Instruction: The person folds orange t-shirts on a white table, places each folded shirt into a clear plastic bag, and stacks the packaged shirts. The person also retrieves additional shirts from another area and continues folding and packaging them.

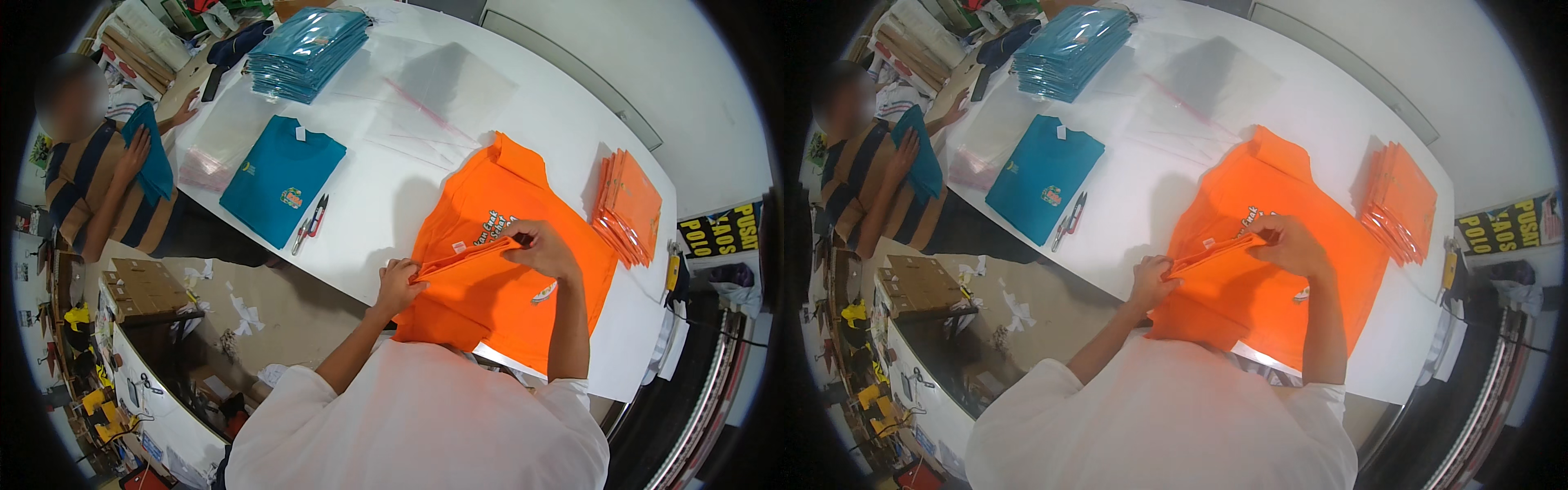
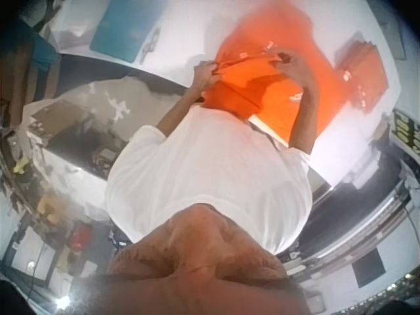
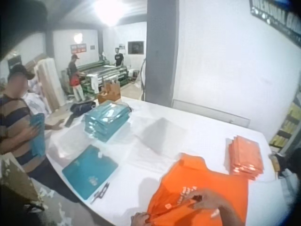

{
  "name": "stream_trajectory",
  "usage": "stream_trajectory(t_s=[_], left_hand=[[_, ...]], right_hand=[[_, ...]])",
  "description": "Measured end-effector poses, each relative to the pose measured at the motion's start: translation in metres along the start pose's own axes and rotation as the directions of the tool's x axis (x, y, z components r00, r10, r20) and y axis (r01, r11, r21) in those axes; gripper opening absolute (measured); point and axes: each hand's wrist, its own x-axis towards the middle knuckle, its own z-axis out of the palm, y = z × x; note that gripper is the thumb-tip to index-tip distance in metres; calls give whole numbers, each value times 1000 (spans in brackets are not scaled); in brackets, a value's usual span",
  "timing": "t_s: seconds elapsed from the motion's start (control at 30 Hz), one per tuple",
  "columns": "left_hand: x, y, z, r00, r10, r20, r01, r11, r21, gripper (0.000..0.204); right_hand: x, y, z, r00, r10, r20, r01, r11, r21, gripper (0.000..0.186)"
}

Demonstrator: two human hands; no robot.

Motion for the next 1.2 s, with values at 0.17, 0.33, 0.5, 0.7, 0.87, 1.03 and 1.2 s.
stream_trajectory(t_s=[0.17, 0.33, 0.5, 0.7, 0.87, 1.03, 1.2], left_hand=[[62, 19, -100, 993, 53, -110, -89, 930, -356, 30], [109, 103, -233, 941, -6, -337, -191, 813, -549, 25], [106, 58, -252, 858, 186, -479, -453, 712, -536, 21], [126, -104, -164, 912, -301, -279, 61, 771, -633, 22], [137, -154, -125, 881, -241, -407, 135, 953, -272, 28], [131, -172, -126, 820, -97, -565, 81, 995, -52, 32], [118, -114, -118, 685, 389, -616, 68, 808, 586, 28]], right_hand=[[-9, -52, -44, 945, 24, -325, -44, 998, -54, 23], [4, -78, -43, 811, -80, -579, 235, 951, 199, 19], [23, -46, 31, 763, -185, -619, 496, 782, 378, 20], [87, 111, 195, 940, 107, -325, 190, 626, 756, 23], [108, 122, 239, 896, 287, -338, -9, 774, 633, 25], [96, 124, 250, 970, 172, -169, -47, 823, 566, 26], [54, 124, 228, 971, 165, -175, -42, 831, 555, 26]])
